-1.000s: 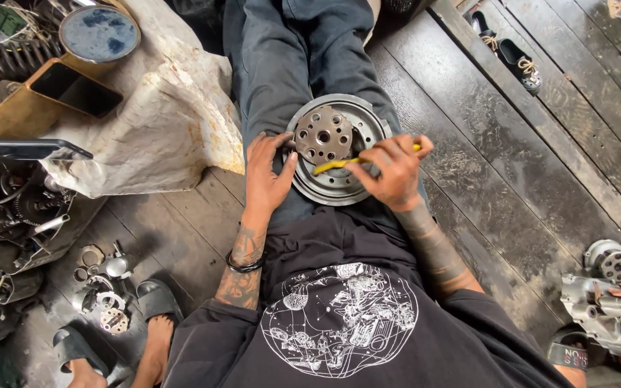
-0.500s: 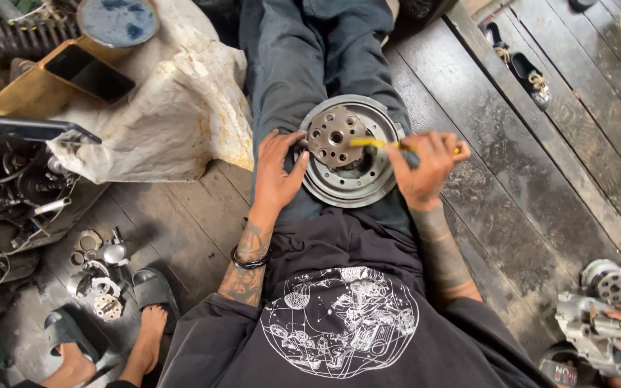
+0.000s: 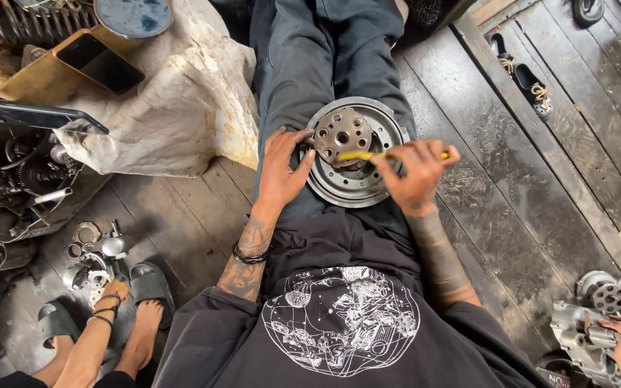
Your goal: Cleaning a motorcycle flywheel component using a small brush to remove debris from the surface and holes.
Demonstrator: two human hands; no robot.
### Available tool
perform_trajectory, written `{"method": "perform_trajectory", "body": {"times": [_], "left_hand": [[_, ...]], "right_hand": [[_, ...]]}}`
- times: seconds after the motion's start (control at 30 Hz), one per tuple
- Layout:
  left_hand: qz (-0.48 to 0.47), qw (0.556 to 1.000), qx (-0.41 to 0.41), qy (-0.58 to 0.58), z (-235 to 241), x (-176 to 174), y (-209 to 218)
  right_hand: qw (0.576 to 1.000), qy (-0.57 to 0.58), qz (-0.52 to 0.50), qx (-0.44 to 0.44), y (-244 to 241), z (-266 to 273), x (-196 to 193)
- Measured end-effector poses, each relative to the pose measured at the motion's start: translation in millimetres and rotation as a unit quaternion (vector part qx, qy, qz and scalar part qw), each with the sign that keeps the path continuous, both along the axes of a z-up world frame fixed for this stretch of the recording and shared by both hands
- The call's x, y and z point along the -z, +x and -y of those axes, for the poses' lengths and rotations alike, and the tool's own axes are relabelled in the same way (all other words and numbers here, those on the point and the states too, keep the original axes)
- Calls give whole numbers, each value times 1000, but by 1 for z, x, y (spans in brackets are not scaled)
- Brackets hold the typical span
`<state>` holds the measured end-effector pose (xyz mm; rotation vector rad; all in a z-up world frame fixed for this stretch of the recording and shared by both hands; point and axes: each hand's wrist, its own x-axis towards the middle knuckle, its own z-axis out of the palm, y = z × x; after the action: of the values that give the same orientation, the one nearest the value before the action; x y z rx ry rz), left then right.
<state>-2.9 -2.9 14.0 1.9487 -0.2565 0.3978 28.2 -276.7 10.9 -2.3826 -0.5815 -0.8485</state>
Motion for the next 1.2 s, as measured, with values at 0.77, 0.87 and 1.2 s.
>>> {"method": "perform_trajectory", "body": {"times": [0.77,0.87,1.2], "left_hand": [[5,1000,-10,-3,-1,5,2],[-1,1000,-2,-4,0,5,1],[-1,1000,1,8,-2,6,3]], "right_hand": [[999,-6,22,43,6,9,2],[999,-43,14,27,0,3,28],[999,-37,17,-4,1,-8,19]]}}
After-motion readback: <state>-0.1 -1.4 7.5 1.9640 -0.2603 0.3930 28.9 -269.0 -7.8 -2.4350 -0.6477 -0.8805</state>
